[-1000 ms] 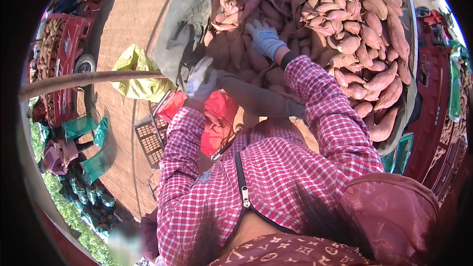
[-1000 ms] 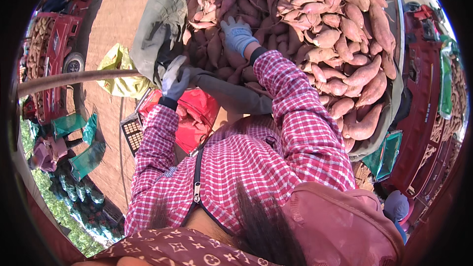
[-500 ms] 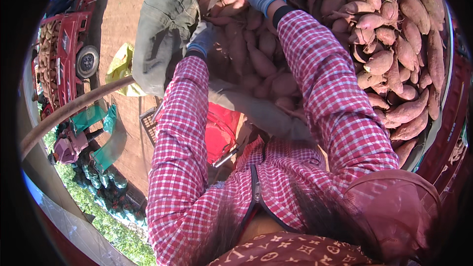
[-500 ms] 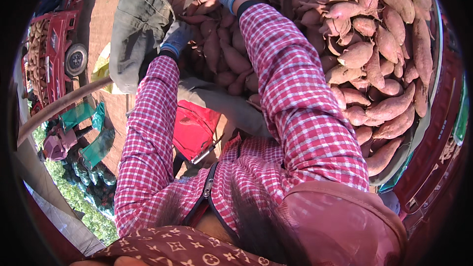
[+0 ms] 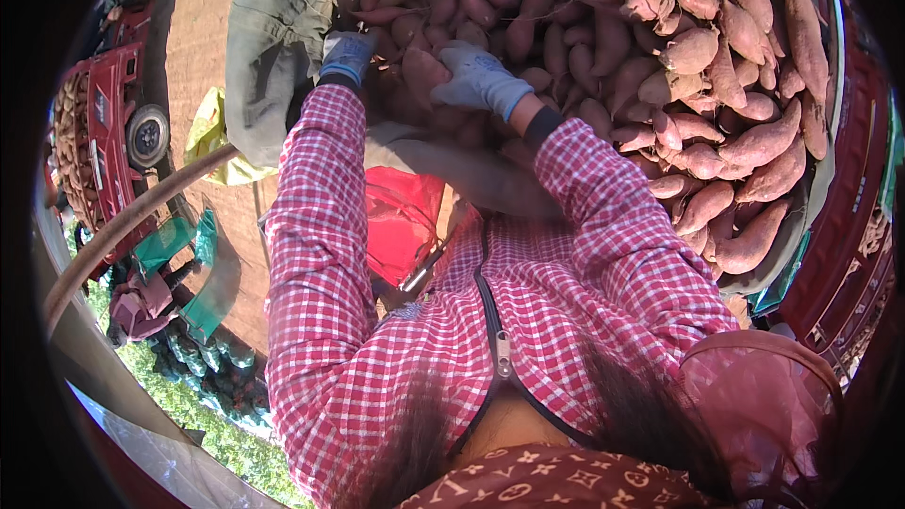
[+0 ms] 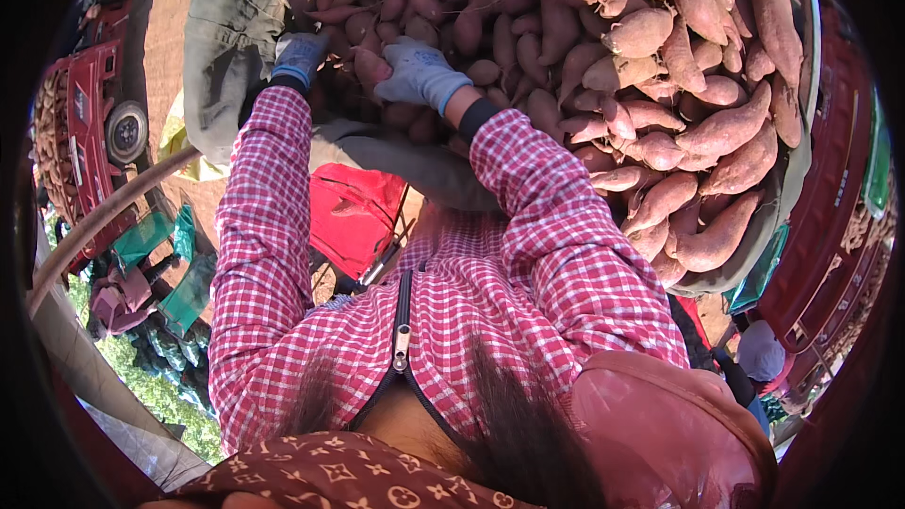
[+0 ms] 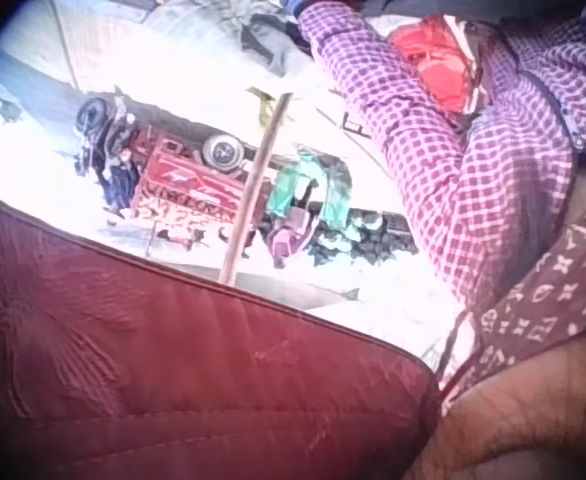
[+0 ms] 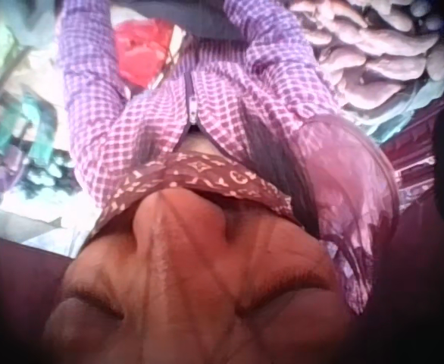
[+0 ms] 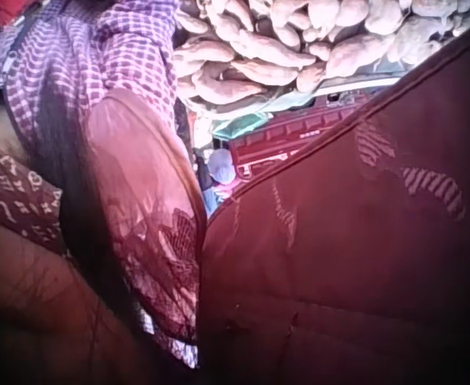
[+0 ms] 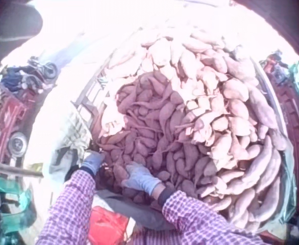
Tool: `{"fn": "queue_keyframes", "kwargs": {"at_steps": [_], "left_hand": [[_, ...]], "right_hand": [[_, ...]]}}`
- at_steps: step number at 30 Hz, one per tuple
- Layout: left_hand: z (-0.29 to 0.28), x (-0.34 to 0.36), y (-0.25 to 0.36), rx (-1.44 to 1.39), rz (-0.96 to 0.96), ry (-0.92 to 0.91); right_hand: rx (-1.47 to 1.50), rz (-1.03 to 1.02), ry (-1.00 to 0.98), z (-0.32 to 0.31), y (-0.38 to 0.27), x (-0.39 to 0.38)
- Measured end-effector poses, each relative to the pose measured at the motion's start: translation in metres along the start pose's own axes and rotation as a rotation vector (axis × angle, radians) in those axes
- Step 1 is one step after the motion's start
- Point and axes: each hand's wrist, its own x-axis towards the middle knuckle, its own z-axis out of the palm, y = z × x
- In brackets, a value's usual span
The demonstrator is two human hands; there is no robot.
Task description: The person repeatedly picks sweet potatoes from a large pile and places them into a red plastic basket. The person wears gloves and continues the sorting process throughout the clip.
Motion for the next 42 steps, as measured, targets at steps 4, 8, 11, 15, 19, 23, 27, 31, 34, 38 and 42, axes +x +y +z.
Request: {"fn": "queue_keyframes", "kwargs": {"at_steps": [4,8,11,15,19,23,27,31,34,38,42], "left_hand": [[-0.076,-0.078,0.018,-0.082,-0.012,0.115],[-0.084,-0.168,0.04,-0.681,-0.143,0.54],[-0.023,-0.224,0.043,-1.239,-0.156,0.734],[-0.011,-0.326,0.073,-1.974,-0.183,0.616],[0.084,-0.39,0.072,-2.143,-0.247,0.651],[0.16,-0.399,0.066,-2.135,-0.584,0.551],[0.2,-0.399,0.063,-2.108,-0.829,0.359],[0.183,-0.401,0.062,-2.116,-0.319,0.676],[0.095,-0.432,0.065,-2.118,0.244,0.635],[0.123,-0.436,0.064,-2.117,0.378,0.387],[0.176,-0.441,0.072,-2.493,0.178,0.459]], "right_hand": [[-0.217,0.043,0.021,0.02,-0.018,0.02],[-0.171,0.215,0.029,0.03,-0.022,0.037],[0.027,0.068,0.097,0.003,-0.014,0.002],[1.123,-0.029,0.413,-0.005,0.045,-0.041],[1.458,-0.345,0.415,-0.032,0.024,-0.083],[1.557,-0.33,0.292,-0.029,-0.018,-0.107],[1.595,-0.314,0.149,-0.001,-0.067,-0.118],[1.511,-0.288,-0.091,0.047,-0.121,-0.133],[1.285,-0.213,-0.096,0.088,-0.155,-0.135],[0.289,-1.31,0.37,0.139,-0.186,-0.112],[1.105,-0.152,-0.413,0.171,-0.199,-0.087]]}}
